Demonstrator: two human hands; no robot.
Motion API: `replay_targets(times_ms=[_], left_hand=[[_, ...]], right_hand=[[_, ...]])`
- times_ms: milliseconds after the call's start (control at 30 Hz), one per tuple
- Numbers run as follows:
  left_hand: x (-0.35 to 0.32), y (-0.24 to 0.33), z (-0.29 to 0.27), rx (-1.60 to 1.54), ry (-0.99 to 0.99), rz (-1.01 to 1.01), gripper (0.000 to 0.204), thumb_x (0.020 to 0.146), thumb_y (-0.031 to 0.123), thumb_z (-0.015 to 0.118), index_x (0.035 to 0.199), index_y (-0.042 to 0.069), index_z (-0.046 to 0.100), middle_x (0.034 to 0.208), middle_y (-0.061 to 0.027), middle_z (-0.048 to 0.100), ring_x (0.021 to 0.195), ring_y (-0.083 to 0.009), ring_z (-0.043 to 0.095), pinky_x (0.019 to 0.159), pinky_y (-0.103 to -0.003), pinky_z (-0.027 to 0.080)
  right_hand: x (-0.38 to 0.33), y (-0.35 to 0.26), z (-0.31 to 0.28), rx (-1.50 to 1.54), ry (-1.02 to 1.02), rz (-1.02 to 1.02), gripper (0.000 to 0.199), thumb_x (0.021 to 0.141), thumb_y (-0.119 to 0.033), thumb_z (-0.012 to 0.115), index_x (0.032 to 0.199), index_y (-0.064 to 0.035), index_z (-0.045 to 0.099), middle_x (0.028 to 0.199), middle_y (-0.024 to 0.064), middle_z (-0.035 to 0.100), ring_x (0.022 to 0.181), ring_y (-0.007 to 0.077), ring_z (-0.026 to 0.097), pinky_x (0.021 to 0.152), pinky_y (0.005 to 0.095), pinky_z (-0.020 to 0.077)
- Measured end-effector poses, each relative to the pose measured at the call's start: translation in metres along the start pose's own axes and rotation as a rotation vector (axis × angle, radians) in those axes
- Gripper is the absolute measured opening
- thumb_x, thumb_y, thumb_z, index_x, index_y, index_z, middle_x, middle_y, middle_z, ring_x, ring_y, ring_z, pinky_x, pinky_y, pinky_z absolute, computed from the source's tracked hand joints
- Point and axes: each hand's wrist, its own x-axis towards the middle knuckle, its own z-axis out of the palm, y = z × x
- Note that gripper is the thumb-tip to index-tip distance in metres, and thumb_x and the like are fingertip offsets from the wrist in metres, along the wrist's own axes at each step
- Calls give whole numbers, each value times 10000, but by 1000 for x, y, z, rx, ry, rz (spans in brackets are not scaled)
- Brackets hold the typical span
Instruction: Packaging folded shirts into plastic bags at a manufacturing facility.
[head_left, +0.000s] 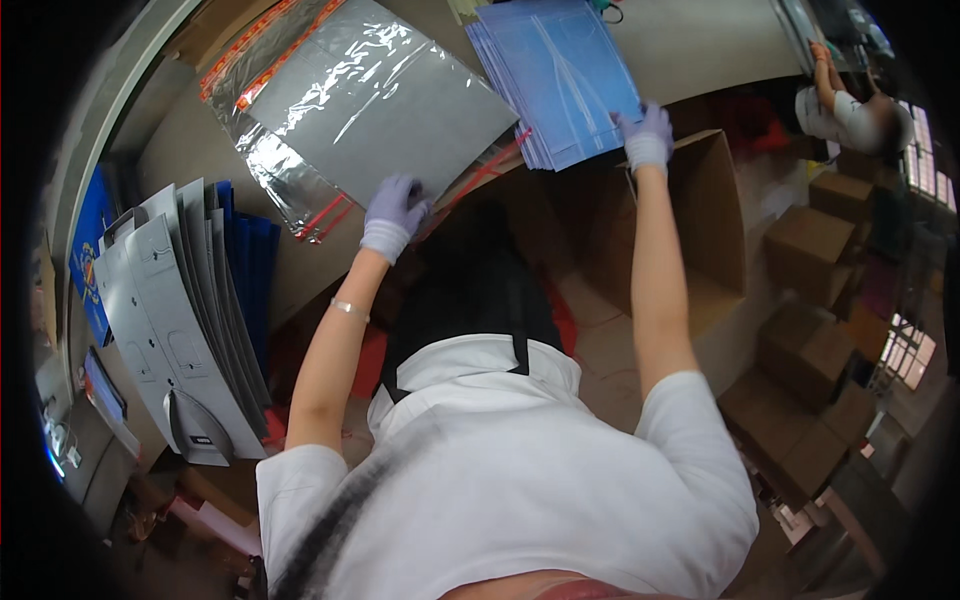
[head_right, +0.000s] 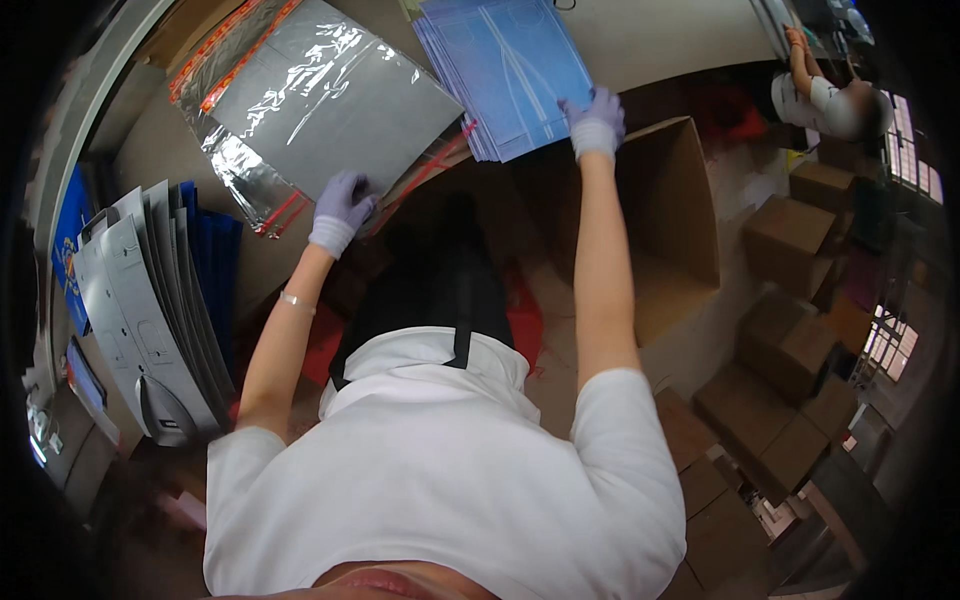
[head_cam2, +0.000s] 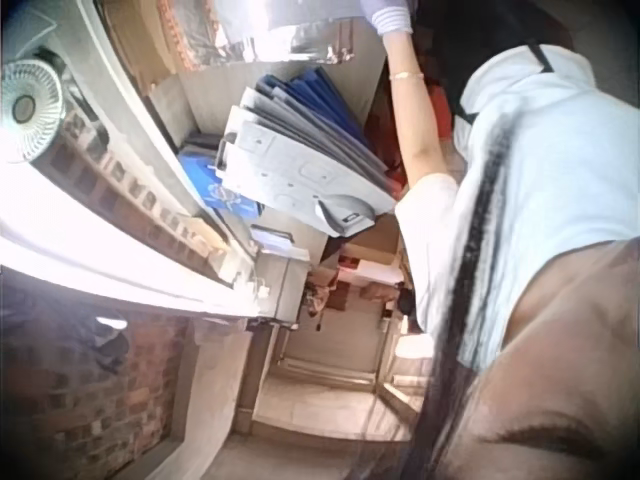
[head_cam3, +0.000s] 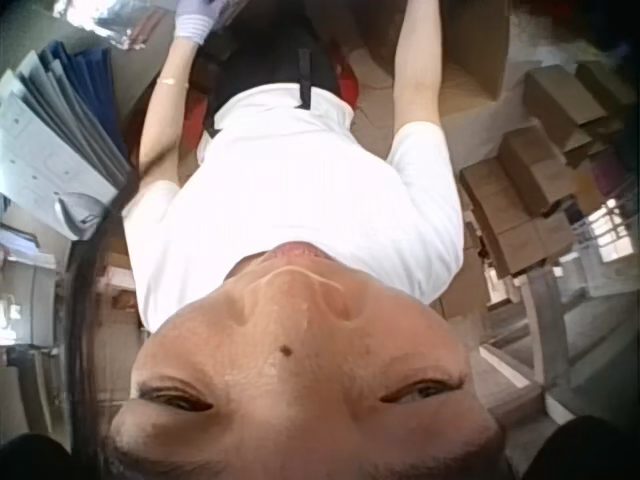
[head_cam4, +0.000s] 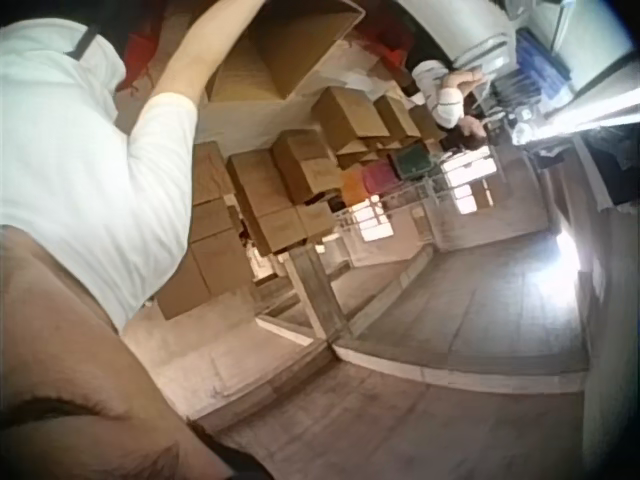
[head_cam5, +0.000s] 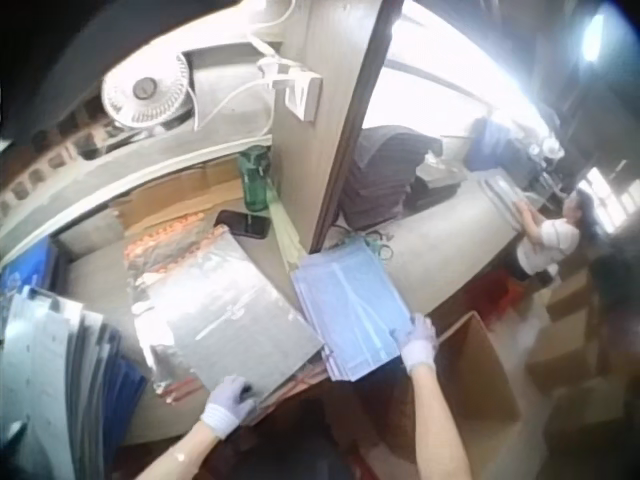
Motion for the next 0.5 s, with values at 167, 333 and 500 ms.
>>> replay_targets(times_ms=[167,333,500], left_hand=[[52,-12,22,316,-98,54,350,663,142,672,970,60,525,941,-144,524,888,-315,500,773,-390,428],[53,-43,23,-53,-103,18,184,693,99,624,855,32,569,855,-139,560,812,-310,542,713,-361,446],[36,-69,23,-146,-22,-82,169,732,95,628,867,-1,594,800,-104,600,726,-188,580,696,-282,460]], right_hand=[[95,69,26,49,-174,-24,543,695,-483,640,1038,-73,544,998,163,596,915,314,579,784,399,459],[75,79,-21,271,11,-148,320,807,-276,571,1080,-108,563,996,130,604,896,281,595,788,341,456],[42,66,-57,462,195,-424,280,855,-148,524,1133,-138,555,1014,119,615,854,207,613,780,271,457]])
